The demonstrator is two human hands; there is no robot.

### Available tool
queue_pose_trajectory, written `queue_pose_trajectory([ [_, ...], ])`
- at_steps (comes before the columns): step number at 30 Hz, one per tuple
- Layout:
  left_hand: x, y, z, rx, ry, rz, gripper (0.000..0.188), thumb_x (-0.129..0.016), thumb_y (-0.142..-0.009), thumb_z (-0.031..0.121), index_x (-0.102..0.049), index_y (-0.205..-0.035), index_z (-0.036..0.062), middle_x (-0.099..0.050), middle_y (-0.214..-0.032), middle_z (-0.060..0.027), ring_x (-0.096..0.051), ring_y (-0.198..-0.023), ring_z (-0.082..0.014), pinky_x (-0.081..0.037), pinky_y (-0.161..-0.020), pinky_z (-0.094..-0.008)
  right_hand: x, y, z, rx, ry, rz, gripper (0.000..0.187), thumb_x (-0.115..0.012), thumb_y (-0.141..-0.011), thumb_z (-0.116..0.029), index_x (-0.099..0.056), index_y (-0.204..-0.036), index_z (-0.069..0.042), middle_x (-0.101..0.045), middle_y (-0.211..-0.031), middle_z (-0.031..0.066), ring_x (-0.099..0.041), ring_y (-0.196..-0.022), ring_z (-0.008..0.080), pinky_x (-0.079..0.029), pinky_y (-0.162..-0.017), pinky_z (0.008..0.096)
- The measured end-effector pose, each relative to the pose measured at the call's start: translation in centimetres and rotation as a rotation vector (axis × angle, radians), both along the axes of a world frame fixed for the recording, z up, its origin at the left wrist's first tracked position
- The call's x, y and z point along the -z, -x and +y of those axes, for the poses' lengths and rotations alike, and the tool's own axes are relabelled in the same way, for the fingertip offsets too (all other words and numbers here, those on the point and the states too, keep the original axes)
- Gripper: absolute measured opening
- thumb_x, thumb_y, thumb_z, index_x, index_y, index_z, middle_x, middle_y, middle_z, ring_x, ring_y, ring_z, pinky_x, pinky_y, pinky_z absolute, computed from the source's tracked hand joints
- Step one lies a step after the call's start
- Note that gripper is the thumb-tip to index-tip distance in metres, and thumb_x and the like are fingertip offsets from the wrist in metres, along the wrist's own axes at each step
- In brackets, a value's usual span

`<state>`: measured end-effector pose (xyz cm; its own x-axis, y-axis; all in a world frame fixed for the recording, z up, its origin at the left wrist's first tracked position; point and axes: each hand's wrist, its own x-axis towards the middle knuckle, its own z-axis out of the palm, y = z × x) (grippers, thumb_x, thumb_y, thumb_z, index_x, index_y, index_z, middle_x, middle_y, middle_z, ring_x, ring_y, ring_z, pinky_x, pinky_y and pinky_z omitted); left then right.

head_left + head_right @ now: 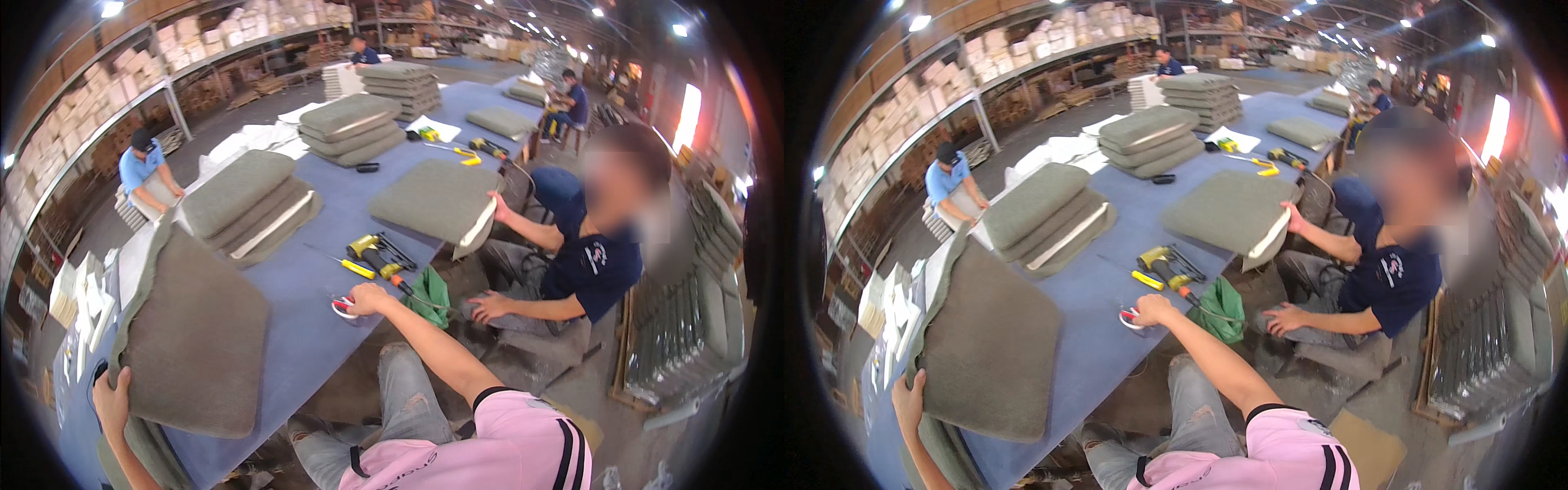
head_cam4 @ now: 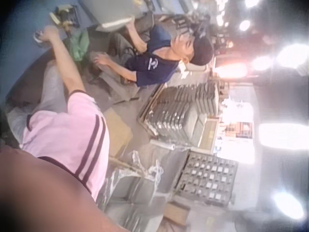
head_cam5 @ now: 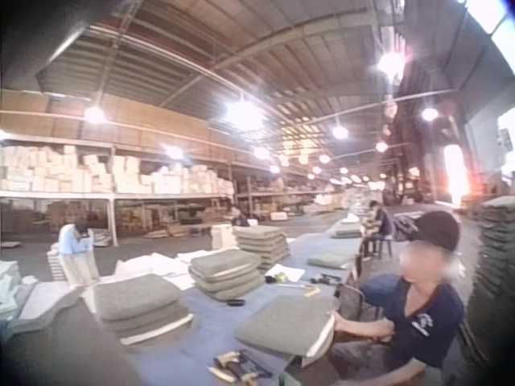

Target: The person staples fabric onto cushion frames using a staple gun, trims excess fabric with scissors, and stacks finished cushions. They handle multiple cushions one at a time, folding fabric edges and securing them before moving to the next unit.

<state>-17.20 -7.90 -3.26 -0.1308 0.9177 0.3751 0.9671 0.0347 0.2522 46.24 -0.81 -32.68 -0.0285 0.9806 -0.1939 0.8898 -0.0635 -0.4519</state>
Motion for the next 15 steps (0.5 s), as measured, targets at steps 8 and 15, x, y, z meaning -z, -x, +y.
queue_pose_trajectory([
  [8,7.4,-4.3,-6.6,0.186,0.190,-0.377,0.082,-0.055,-0.115,0.062,-0.051,-0.169,0.0006,-0.051,-0.174,-0.0204,-0.044,-0.161,-0.0293,-0.030,-0.135,-0.0420,3.4,0.2,-25.3,0.029,-0.140,1.024,0.051,-0.074,-0.106,-0.016,-0.066,-0.155,-0.007,-0.076,-0.124,0.0007,-0.066,-0.108,0.0117,-0.056,-0.100,0.0346],
  [15,30.7,-10.9,-18.8,-0.077,0.695,-1.495,0.072,-0.058,-0.115,0.054,-0.049,-0.168,0.0064,-0.058,-0.165,-0.0138,-0.055,-0.149,-0.0320,-0.042,-0.127,-0.0487,6.8,8.2,-36.2,0.453,0.150,1.251,0.064,-0.077,-0.108,-0.023,-0.056,-0.167,-0.007,-0.074,-0.131,0.0007,-0.069,-0.110,0.0112,-0.056,-0.101,0.0313],
])
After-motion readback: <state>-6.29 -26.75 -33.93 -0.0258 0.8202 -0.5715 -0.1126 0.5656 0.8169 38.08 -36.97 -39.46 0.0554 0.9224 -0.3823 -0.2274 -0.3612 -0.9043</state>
